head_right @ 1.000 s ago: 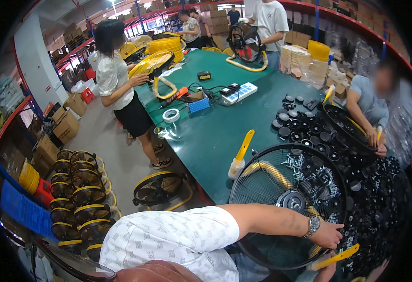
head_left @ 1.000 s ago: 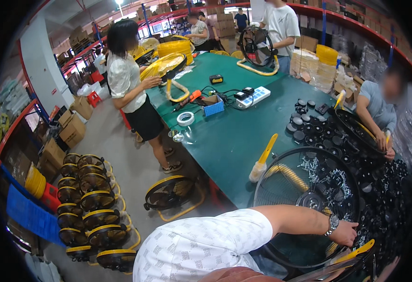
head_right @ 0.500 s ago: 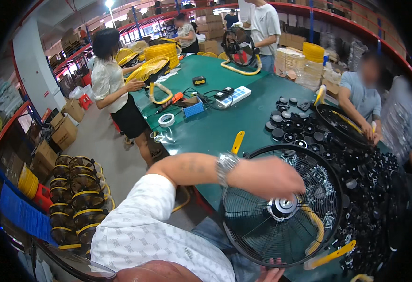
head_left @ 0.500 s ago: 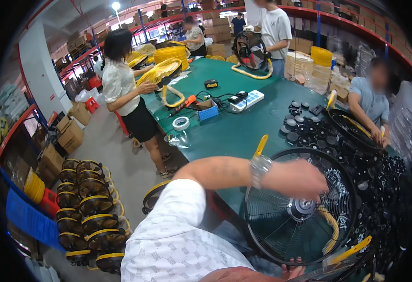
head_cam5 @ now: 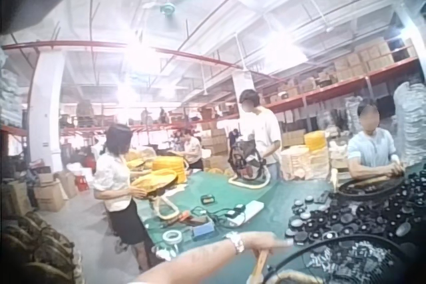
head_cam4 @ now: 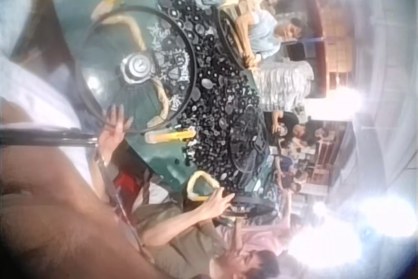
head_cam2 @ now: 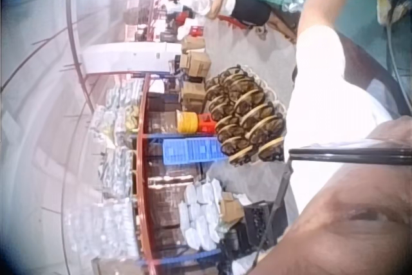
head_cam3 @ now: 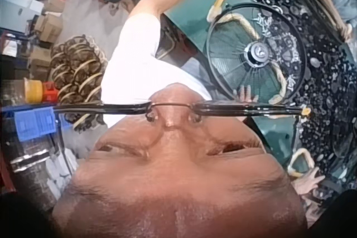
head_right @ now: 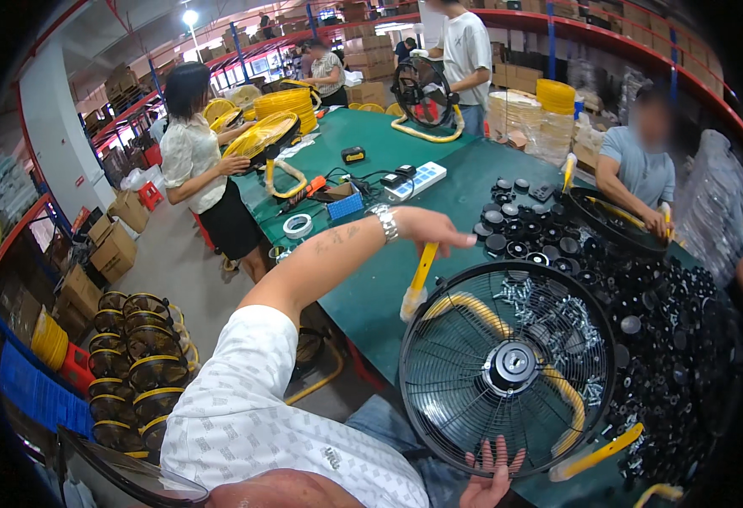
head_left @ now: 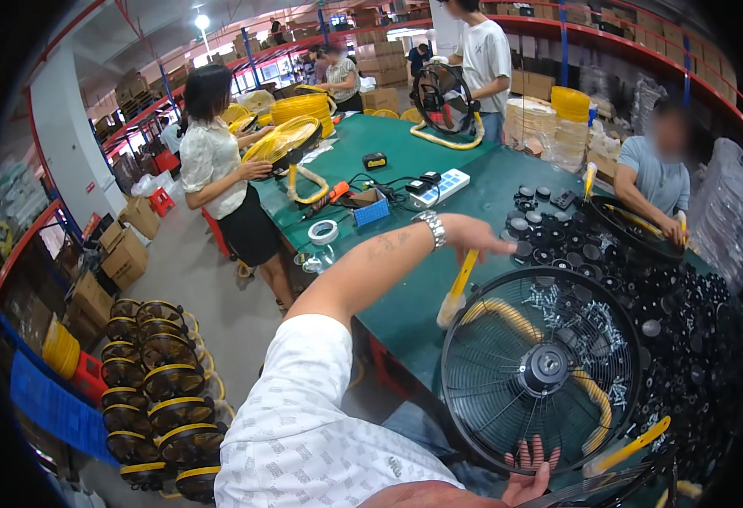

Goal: Assemble a floor fan by attaching the stand components to the fan guard.

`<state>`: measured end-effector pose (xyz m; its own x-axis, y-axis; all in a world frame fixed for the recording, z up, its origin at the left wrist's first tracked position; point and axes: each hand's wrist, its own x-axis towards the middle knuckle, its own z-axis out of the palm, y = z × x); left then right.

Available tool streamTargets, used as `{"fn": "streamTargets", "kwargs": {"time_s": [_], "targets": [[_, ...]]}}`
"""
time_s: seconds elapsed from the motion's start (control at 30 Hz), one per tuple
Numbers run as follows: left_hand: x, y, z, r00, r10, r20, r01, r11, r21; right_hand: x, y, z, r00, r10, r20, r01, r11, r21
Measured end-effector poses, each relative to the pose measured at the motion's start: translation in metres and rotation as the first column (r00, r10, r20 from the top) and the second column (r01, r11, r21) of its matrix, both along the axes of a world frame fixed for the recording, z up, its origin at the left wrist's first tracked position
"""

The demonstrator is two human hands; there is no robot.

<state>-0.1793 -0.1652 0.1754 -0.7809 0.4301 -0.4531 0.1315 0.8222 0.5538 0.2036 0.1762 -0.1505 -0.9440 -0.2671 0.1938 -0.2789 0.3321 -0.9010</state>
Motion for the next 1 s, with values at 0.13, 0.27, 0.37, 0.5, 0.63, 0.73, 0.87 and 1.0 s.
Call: {"fn": "streamTargets", "kwargs": {"time_s": [0.13,0.27,0.37,0.5,0.63,0.73,0.87,1.0], "targets": [[-0.031,-0.017,-0.014,0.987,0.143,0.072,-0.158,0.939,0.305,0.001,-0.011,0.020,1.000,0.014,0.010,-0.014,0.999,0.041],[-0.040,-0.026,-0.055,0.999,0.009,0.041,-0.013,0.996,0.093,0.006,-0.042,0.067,0.944,-0.150,0.293,0.292,0.792,-0.536],[-0.035,-0.020,-0.083,0.994,-0.058,0.088,0.051,0.996,0.074,0.006,-0.062,0.102,0.852,-0.087,0.516,0.520,0.260,-0.814],[-0.035,-0.011,-0.105,0.975,-0.140,0.172,0.116,0.983,0.146,0.002,-0.072,0.127,0.830,-0.108,0.547,0.554,0.274,-0.786],[-0.046,-0.009,-0.118,0.962,-0.250,0.110,0.236,0.964,0.124,-0.005,-0.072,0.119,0.805,-0.218,0.551,0.591,0.362,-0.721],[-0.050,-0.004,-0.127,0.935,-0.353,0.025,0.349,0.932,0.099,-0.008,-0.072,0.104,0.668,-0.090,0.738,0.727,0.291,-0.622],[-0.045,0.003,-0.130,0.974,-0.210,0.080,0.216,0.974,-0.063,-0.002,-0.073,0.098,0.905,-0.314,0.288,0.415,0.502,-0.759],[-0.035,0.007,-0.126,0.938,-0.337,-0.083,0.316,0.928,-0.197,0.001,-0.064,0.097,0.880,-0.278,0.384,0.474,0.493,-0.729]]}}
